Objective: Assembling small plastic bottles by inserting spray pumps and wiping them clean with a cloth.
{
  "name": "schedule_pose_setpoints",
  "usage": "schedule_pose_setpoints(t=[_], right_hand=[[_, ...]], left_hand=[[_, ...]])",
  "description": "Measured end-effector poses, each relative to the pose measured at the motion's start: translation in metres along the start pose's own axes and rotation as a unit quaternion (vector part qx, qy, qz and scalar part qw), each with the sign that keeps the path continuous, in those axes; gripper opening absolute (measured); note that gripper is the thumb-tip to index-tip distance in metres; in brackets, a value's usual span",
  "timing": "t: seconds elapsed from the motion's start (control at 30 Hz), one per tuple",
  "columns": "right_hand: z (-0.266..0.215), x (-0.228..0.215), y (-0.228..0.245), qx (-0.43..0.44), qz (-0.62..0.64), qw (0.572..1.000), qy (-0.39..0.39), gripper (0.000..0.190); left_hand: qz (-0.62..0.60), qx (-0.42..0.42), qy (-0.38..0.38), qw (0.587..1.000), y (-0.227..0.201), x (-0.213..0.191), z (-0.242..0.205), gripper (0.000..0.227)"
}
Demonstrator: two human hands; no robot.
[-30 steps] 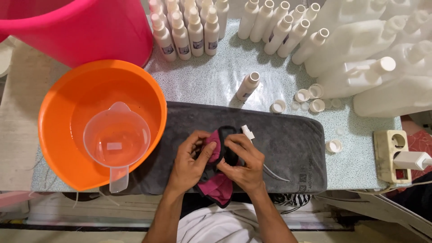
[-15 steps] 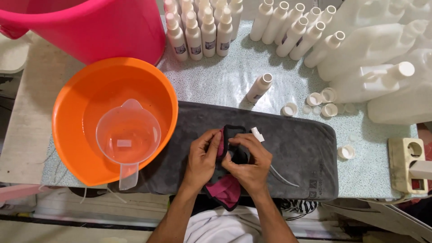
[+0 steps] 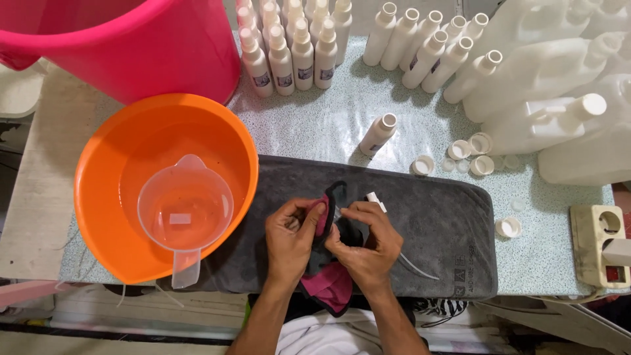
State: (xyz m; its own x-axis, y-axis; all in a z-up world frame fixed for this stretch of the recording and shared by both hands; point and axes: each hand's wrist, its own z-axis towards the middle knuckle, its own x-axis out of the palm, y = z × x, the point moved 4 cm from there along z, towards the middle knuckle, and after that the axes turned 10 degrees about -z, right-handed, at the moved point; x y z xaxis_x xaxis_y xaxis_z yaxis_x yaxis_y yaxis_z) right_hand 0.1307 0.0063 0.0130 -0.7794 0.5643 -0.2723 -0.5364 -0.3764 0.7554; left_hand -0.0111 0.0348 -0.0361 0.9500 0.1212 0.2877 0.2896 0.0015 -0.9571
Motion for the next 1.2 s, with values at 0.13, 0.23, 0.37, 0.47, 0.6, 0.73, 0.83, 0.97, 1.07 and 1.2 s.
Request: schedule_pose_setpoints(t=[0.13,0.23,0.37,0.47,0.6,0.73,0.83,0.97,1.07,1.2], right_hand=[[-0.002,0.001,-0.004,0.001,0.007,1.000,0.005,0.022],[-0.001,0.001,-0.003,0.003,0.006,1.000,0.003,0.021],[-0.006,0.000,-0.009,0.049,0.047,0.998,0.012,0.021],[-0.012,0.004,-0.024,0.124,0.116,0.985,0.031,0.018],[-0.020,0.005,-0.035,0.166,0.141,0.974,0.063,0.020],[-0.024,0.007,-0.031,0.170,0.120,0.975,0.076,0.022],[-0.020,0.009,-0.030,0.179,0.109,0.974,0.081,0.022],[-0.012,0.003,-0.019,0.129,0.086,0.986,0.065,0.024],[-0.001,0.003,-0.009,0.093,0.060,0.992,0.059,0.024],[0.001,0.002,-0.002,0.072,0.027,0.995,0.069,0.028]], left_hand=[[-0.006,-0.009,0.002,1.000,-0.008,0.007,0.001,0.010],[0.010,-0.012,0.023,1.000,-0.012,0.010,0.001,0.015],[-0.078,-0.041,0.002,0.996,0.017,0.002,0.001,0.011],[-0.154,-0.069,0.020,0.986,0.003,0.010,0.000,0.019],[-0.049,-0.007,0.114,0.992,-0.007,0.014,-0.001,0.014],[0.003,0.026,0.120,0.992,-0.020,0.011,-0.001,0.014],[0.016,0.033,0.110,0.993,-0.026,0.015,-0.001,0.019],[0.027,0.041,0.132,0.990,-0.026,0.015,-0.003,0.017],[0.052,0.047,0.116,0.991,0.001,0.004,-0.001,0.027],[0.013,0.021,0.119,0.993,-0.022,0.016,-0.007,0.028]])
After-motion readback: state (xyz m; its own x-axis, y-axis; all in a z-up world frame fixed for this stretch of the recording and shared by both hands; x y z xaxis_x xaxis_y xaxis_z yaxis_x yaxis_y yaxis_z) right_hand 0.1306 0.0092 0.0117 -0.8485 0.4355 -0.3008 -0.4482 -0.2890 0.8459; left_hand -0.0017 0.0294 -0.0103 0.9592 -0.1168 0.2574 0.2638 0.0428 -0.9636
